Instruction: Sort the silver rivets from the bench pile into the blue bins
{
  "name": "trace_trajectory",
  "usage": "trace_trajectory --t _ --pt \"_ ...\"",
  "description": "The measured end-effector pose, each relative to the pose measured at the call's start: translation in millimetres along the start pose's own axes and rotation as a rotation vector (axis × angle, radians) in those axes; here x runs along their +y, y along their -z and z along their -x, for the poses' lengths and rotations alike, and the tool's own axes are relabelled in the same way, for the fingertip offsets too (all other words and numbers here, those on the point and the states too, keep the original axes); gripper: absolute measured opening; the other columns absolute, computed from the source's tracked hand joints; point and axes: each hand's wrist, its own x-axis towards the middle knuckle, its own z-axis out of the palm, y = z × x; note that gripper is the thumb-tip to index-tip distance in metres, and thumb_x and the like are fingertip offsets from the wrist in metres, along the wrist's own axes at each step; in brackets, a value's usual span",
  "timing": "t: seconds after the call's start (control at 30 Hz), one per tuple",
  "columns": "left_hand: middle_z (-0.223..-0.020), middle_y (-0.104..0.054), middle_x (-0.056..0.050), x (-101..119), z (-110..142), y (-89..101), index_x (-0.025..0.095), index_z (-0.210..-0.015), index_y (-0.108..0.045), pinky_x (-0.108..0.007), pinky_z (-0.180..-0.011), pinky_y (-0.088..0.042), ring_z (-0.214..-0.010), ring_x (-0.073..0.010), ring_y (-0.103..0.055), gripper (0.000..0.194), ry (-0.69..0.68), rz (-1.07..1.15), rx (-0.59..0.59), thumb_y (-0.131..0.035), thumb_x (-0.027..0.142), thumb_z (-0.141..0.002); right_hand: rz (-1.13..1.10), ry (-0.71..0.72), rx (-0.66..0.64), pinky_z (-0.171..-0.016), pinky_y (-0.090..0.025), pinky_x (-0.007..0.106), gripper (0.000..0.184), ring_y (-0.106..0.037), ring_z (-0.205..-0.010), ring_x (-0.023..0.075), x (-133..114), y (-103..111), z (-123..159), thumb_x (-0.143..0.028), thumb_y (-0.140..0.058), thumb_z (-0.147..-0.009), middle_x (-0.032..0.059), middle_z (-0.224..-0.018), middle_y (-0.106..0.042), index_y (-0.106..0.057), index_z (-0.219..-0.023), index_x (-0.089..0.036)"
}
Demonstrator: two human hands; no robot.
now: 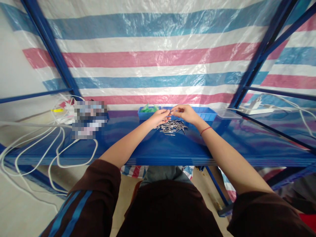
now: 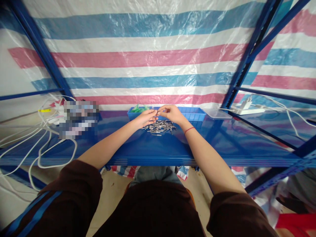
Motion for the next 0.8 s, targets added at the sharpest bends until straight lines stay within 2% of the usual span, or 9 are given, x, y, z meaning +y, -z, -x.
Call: trace_trajectory --t 0.2,0.4,0.5,0.6,0.7,0.8 --pt "-0.107 -0.065 -0.008 3 4 -4.2 0.019 -0.106 -0.054 -0.026 -0.079 -0.051 -0.085 -0.0100 -0.063 0.023 0.052 0.217 -0.056 -0.045 0.038 -0.096 -0.018 -0.001 0.030 -0.066 -0.047 0.030 0.036 -0.059 -0.070 0.0150 -2 1 -1 -0.047 -0.071 -0.066 0.0066 -0.081 -0.069 -0.068 -0.082 -0.015" --pt "-0.101 -0.064 -0.006 3 5 -6.3 0.018 -0.100 -0.056 -0.022 -0.069 -0.049 -0.074 -0.0080 -0.059 0.015 0.037 0.260 -0.094 -0.053 0.030 -0.091 -0.019 0.013 0.076 -0.063 -0.046 0.030 0.033 -0.056 -0.066 0.0141 -4 1 -1 -0.045 -0.072 -0.064 0.0057 -0.077 -0.067 -0.064 -0.075 -0.015" --pt "-0.093 -0.061 -0.004 3 4 -7.3 0.017 -0.097 -0.058 -0.022 -0.069 -0.047 -0.072 -0.0067 -0.057 0.011 -0.016 0.247 -0.046 -0.057 0.023 -0.088 -0.013 0.036 0.078 -0.062 -0.046 0.030 0.029 -0.055 -0.064 0.0141 -2 2 -2 -0.041 -0.070 -0.067 0.0053 -0.076 -0.067 -0.066 -0.077 -0.015" --pt "-0.082 -0.059 -0.001 3 4 -8.5 0.016 -0.094 -0.059 -0.020 -0.068 -0.046 -0.070 -0.0058 -0.055 0.010 -0.080 0.206 0.052 -0.059 0.020 -0.086 0.050 0.052 0.089 -0.065 -0.047 0.031 0.026 -0.057 -0.067 0.0153 2 4 -2 -0.038 -0.067 -0.069 0.0064 -0.080 -0.069 -0.067 -0.079 -0.015" --pt "-0.075 -0.057 0.000 3 2 -9.7 0.016 -0.093 -0.060 -0.020 -0.066 -0.045 -0.066 -0.0059 -0.054 0.010 -0.141 0.130 0.122 -0.060 0.022 -0.085 0.138 0.074 0.077 -0.070 -0.047 0.032 0.024 -0.059 -0.071 0.0166 7 5 -2 -0.037 -0.063 -0.072 0.0070 -0.081 -0.070 -0.068 -0.078 -0.015" --pt "-0.078 -0.060 -0.002 0 -1 -9.2 0.015 -0.099 -0.059 -0.021 -0.065 -0.045 -0.066 -0.0075 -0.055 0.018 -0.204 -0.039 0.130 -0.057 0.028 -0.087 0.165 0.027 0.029 -0.069 -0.048 0.031 0.025 -0.058 -0.066 0.0155 10 7 -3 -0.038 -0.060 -0.073 0.0061 -0.077 -0.069 -0.068 -0.076 -0.014"
